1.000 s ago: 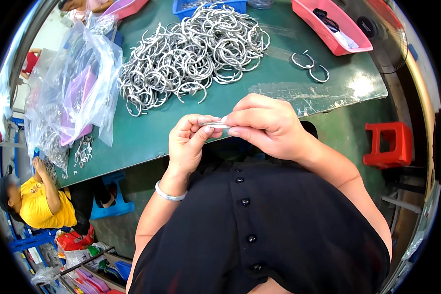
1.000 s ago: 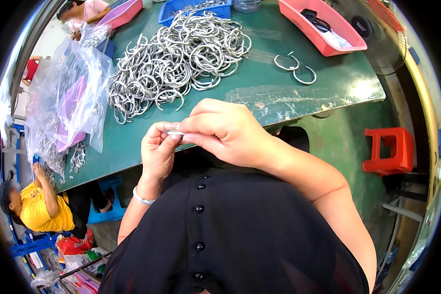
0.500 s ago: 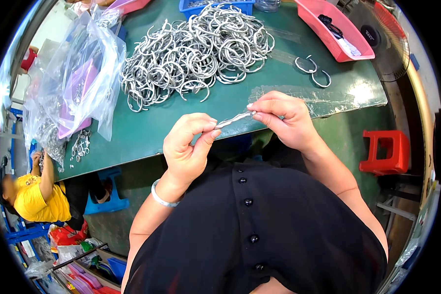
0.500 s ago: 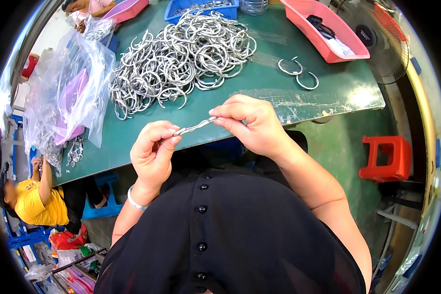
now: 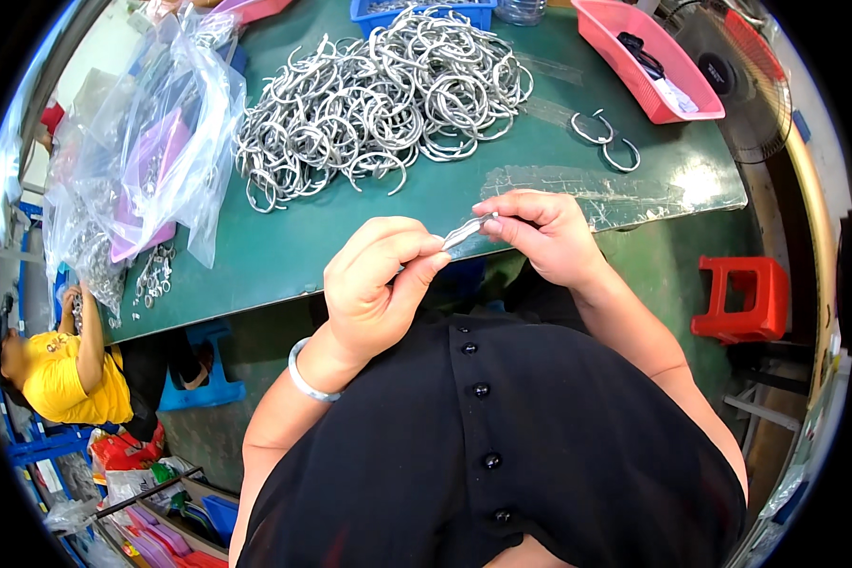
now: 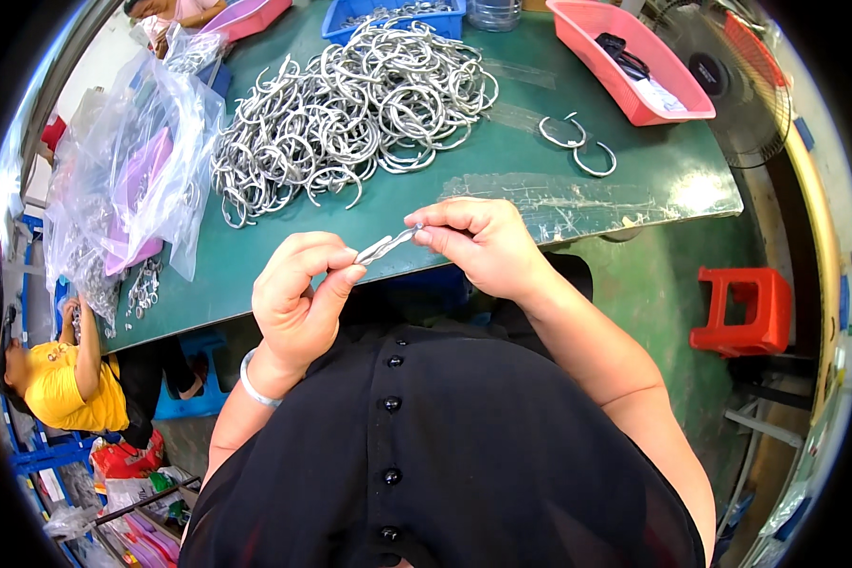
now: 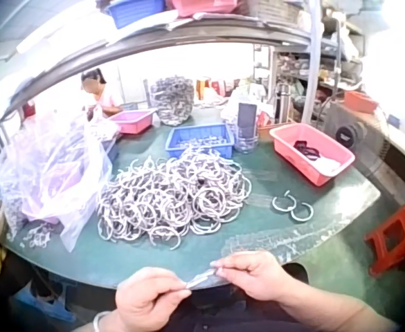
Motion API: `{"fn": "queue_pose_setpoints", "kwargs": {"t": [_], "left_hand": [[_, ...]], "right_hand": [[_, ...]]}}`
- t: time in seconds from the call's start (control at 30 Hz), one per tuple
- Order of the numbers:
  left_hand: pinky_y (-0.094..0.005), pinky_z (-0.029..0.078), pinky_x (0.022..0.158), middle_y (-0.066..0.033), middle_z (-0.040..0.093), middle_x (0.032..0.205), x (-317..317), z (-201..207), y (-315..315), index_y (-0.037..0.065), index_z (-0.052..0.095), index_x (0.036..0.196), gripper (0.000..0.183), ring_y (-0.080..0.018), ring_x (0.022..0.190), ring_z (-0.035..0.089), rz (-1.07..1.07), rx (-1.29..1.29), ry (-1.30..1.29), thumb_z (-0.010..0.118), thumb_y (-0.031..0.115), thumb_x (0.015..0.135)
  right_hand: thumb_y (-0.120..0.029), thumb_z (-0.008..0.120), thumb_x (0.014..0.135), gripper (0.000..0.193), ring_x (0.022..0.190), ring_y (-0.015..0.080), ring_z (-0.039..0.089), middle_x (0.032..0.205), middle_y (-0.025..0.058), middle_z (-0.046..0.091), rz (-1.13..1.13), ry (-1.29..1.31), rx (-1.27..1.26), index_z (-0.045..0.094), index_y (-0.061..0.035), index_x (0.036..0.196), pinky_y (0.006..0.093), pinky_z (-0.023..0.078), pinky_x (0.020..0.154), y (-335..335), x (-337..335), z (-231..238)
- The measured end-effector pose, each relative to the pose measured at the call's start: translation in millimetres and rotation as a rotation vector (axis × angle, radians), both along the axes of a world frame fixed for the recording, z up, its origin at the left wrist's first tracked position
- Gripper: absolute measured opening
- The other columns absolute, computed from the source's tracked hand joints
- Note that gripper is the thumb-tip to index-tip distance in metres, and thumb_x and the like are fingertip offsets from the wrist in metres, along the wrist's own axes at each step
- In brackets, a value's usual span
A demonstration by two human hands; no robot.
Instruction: The person picks up metal rings from a pile on the bench, turns them over to check different sides, and places them into a bin. The person then stands up, walks to a storage shelf to pick up a bag of components, and returns to the bench to continue checking the rings.
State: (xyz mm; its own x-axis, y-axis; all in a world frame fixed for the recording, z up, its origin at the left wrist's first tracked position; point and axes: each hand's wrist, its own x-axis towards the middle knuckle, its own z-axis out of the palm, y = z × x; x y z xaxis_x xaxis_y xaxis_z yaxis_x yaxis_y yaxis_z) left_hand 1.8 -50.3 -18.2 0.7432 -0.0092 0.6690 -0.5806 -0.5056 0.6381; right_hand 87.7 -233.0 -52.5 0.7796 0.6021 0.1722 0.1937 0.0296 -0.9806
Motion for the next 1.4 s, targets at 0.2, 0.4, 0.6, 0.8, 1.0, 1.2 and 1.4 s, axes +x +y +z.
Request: {"fn": "queue_pose_setpoints", "kwargs": {"t": [0.2,0.4,0.6,0.8,1.0,1.2,1.4], "left_hand": [[-0.0222,0.041,0.048,-0.0084,0.057,0.072,4,5,-4,-0.001,0.06,0.078,0.012,-0.0132,0.056,0.052,-0.023,0.013,0.03,0.065,-0.004,0.068],[-0.0206,0.04,0.055,-0.0071,0.057,0.074,5,8,-9,-0.003,0.058,0.078,0.009,-0.0105,0.062,0.051,-0.05,-0.113,0.2,0.062,-0.007,0.07],[-0.0186,0.042,0.055,-0.0049,0.057,0.076,7,5,-11,-0.002,0.059,0.081,0.007,-0.007,0.063,0.052,-0.09,-0.314,0.335,0.062,-0.003,0.074],[-0.0191,0.044,0.055,-0.006,0.058,0.076,7,6,-13,-0.002,0.06,0.082,0.008,-0.0076,0.062,0.055,-0.092,-0.388,0.398,0.063,-0.001,0.075],[-0.0192,0.044,0.054,-0.0066,0.059,0.077,7,6,-13,-0.002,0.06,0.083,0.008,-0.0078,0.062,0.056,-0.088,-0.429,0.437,0.062,-0.001,0.075],[-0.0232,0.046,0.055,-0.01,0.058,0.078,9,6,-1,-0.001,0.059,0.083,0.016,-0.0155,0.063,0.057,-0.035,0.047,0.129,0.063,-0.006,0.069],[-0.0268,0.048,0.061,-0.0135,0.058,0.084,3,-6,8,-0.001,0.059,0.081,0.021,-0.0221,0.069,0.058,-0.061,0.306,-0.118,0.066,-0.009,0.062]], "right_hand": [[-0.005,0.056,0.081,0.017,0.07,0.0066,0.055,0.081,0.0036,0.063,0.023,0.211,-0.008,0.062,-0.0004,0.096,0.0205,0.046,0.063,2,-1,1],[-0.008,0.054,0.083,0.017,0.065,0.0053,0.053,0.078,0.0027,0.063,0.081,0.3,-0.003,0.062,-0.0006,0.097,0.0204,0.045,0.062,2,1,-5],[-0.009,0.053,0.083,0.017,0.063,0.005,0.051,0.077,0.0022,0.062,0.133,0.301,-0.009,0.061,-0.001,0.096,0.0196,0.044,0.06,3,2,-9],[-0.009,0.053,0.083,0.017,0.063,0.005,0.051,0.077,0.0022,0.062,0.163,0.321,-0.013,0.061,-0.0011,0.095,0.0194,0.044,0.06,4,3,-9],[-0.009,0.053,0.084,0.017,0.063,0.0055,0.052,0.077,0.0029,0.062,0.156,0.33,-0.033,0.06,-0.0007,0.096,0.0194,0.044,0.06,4,3,-9],[-0.005,0.054,0.082,0.017,0.07,0.0088,0.057,0.082,0.0057,0.062,0.063,0.392,0.131,0.057,0.0006,0.098,0.0212,0.047,0.064,3,3,-7],[0.005,0.052,0.081,0.017,0.084,0.0137,0.059,0.089,0.0076,0.06,-0.03,0.196,0.362,0.056,0.0018,0.098,0.0253,0.048,0.076,5,0,-9]]}}
